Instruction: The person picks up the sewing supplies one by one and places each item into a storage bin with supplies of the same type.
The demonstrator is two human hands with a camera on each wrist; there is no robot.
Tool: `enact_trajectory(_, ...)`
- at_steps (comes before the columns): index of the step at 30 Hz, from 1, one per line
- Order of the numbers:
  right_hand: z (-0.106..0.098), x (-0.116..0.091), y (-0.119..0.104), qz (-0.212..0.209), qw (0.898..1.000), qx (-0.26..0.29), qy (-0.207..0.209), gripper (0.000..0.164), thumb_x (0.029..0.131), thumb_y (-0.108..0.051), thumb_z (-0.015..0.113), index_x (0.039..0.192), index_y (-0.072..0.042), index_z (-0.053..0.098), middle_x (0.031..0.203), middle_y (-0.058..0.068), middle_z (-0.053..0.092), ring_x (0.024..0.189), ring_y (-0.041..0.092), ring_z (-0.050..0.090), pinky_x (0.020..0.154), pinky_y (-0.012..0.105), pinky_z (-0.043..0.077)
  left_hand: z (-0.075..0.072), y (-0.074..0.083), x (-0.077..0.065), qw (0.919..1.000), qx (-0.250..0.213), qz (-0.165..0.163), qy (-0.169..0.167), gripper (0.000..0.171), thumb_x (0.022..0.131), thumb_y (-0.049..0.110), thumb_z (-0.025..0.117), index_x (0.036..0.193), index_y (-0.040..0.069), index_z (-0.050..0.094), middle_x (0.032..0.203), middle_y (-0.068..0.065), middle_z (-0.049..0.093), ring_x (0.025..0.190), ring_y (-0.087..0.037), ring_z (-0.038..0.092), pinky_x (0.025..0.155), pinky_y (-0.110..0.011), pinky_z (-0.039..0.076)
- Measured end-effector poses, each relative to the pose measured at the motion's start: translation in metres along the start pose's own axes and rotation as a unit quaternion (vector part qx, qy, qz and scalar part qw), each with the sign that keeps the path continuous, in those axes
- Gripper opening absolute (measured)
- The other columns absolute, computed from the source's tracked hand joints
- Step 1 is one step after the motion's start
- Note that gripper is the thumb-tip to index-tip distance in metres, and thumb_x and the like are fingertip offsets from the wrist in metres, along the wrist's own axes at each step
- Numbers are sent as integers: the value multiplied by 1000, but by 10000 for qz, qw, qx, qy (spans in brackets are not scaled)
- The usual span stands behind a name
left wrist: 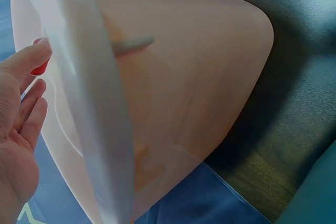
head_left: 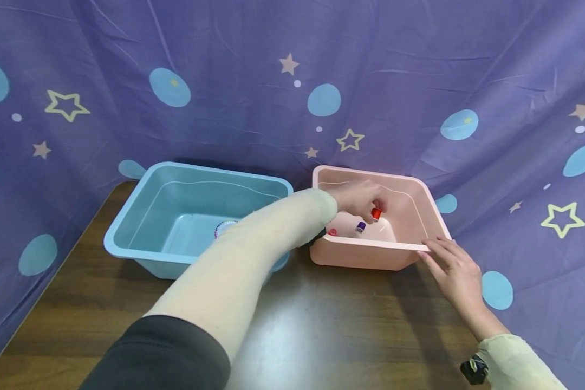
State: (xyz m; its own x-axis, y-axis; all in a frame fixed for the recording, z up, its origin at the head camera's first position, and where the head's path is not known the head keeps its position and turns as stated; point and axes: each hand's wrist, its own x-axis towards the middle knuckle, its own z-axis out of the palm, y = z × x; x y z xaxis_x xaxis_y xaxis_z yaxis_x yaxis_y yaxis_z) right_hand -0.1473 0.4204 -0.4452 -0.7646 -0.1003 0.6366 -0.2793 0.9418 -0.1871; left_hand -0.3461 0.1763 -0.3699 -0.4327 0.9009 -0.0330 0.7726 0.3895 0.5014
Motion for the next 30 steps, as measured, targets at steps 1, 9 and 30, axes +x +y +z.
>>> enact_trajectory(1,0,0,0,-1,10000,-4,-6,41,76,-8,91,116,-10,82,124,22,75,122,49,67,101,64,50,0,0,0,10000,27,1,-18,27,93,10,82,120,12,76,112,0,73,95,-13,64,85,-20,52)
enact_trajectory(9,-1,0,-1,-10,10000,-13,-86,37,81,-14,91,117,-9,81,125,23,74,122,50,66,96,69,50,0,1,-3,9992,383,-38,-131,42,93,13,83,134,13,73,135,0,71,129,-19,63,102,-23,50)
enact_trajectory(30,-2,0,-3,-38,10000,38,-73,33,87,-24,88,117,-10,82,126,22,74,122,51,66,95,69,50,-34,11,-38,9912,1305,-185,-134,41,97,25,79,138,23,72,140,5,69,131,-13,60,110,-27,48)
